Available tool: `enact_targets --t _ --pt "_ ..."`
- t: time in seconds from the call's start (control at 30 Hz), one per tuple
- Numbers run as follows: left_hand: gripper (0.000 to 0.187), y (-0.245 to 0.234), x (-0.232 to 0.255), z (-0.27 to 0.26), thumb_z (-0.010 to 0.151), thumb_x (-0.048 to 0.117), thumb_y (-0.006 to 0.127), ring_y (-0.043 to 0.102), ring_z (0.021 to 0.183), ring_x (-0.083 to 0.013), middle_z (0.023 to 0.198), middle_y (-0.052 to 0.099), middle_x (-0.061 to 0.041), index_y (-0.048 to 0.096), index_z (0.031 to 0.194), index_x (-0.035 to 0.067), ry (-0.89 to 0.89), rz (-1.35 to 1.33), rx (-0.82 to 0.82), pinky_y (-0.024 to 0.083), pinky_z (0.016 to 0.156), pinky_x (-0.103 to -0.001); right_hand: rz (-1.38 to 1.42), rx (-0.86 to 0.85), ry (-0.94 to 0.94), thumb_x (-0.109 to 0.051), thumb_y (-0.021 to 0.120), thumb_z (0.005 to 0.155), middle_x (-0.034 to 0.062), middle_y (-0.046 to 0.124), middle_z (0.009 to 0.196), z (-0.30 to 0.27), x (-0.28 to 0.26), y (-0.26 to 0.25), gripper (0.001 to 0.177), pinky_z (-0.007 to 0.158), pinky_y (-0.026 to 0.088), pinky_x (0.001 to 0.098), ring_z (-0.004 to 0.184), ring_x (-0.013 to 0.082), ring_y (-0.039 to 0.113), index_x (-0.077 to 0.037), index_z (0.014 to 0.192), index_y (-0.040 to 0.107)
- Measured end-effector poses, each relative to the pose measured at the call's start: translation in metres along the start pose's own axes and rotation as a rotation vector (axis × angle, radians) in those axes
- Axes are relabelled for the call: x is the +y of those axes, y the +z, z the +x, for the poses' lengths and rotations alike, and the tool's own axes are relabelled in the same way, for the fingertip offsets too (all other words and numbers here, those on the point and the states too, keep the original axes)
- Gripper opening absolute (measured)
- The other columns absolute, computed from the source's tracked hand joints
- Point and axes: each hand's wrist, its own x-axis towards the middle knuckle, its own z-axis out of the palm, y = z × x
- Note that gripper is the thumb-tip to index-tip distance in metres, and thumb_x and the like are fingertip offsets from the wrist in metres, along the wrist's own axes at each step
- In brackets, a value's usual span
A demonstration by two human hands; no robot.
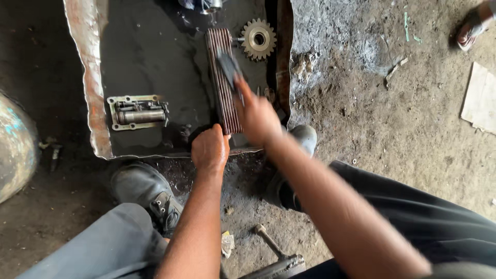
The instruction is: The person scrubs a metal engine component with a wire brush, then uses a small black block to rub the surface of a cylindrical part. They continue scrubbing the engine component with the wire brush, flipping it over to clean both sides.
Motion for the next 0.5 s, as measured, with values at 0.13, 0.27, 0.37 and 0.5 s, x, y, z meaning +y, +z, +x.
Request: enact_targets --t 0.13,0.27,0.37,0.5 --pt "0.028 0.000 0.002 -0.001 0.095 0.034 0.068 0.074 0.091 -0.0374 0.094 0.074 -0.018 0.071 0.099 0.007 -0.080 0.012 -0.071 0.061 0.075 -0.047 -0.115 0.039 -0.003 -0.026 0.053 0.103 0.0224 0.069 0.072 -0.118 -0.009 0.014 0.064 0.054 0.054 0.0551 0.059 0.0412 0.068 -0.017 0.161 0.028" --pt "0.029 -0.002 0.002 -0.003 0.099 0.035 0.066 0.073 0.093 -0.0389 0.097 0.074 -0.020 0.074 0.098 0.008 -0.095 0.022 -0.123 0.060 0.077 -0.048 -0.127 -0.031 0.059 -0.025 0.051 0.103 0.0209 0.069 0.072 -0.059 -0.004 0.020 0.067 0.053 0.055 0.0542 0.059 0.0397 0.068 -0.020 0.162 0.022" --pt "0.030 -0.003 0.003 -0.005 0.095 0.035 0.068 0.073 0.089 -0.0377 0.092 0.075 -0.018 0.074 0.095 0.006 -0.039 -0.005 -0.066 0.058 0.079 -0.049 -0.187 0.012 0.039 -0.031 0.049 0.106 0.0185 0.072 0.074 0.041 0.003 0.017 0.059 0.060 0.056 0.0548 0.063 0.0400 0.069 -0.028 0.160 0.027" --pt "0.030 -0.002 0.001 -0.009 0.094 0.035 0.070 0.072 0.089 -0.0379 0.092 0.075 -0.018 0.075 0.093 0.006 0.001 -0.014 0.004 0.057 0.079 -0.049 -0.215 0.017 -0.021 -0.032 0.048 0.109 0.0170 0.071 0.076 0.050 0.001 0.001 0.053 0.058 0.057 0.0531 0.065 0.0389 0.070 -0.026 0.159 0.030"
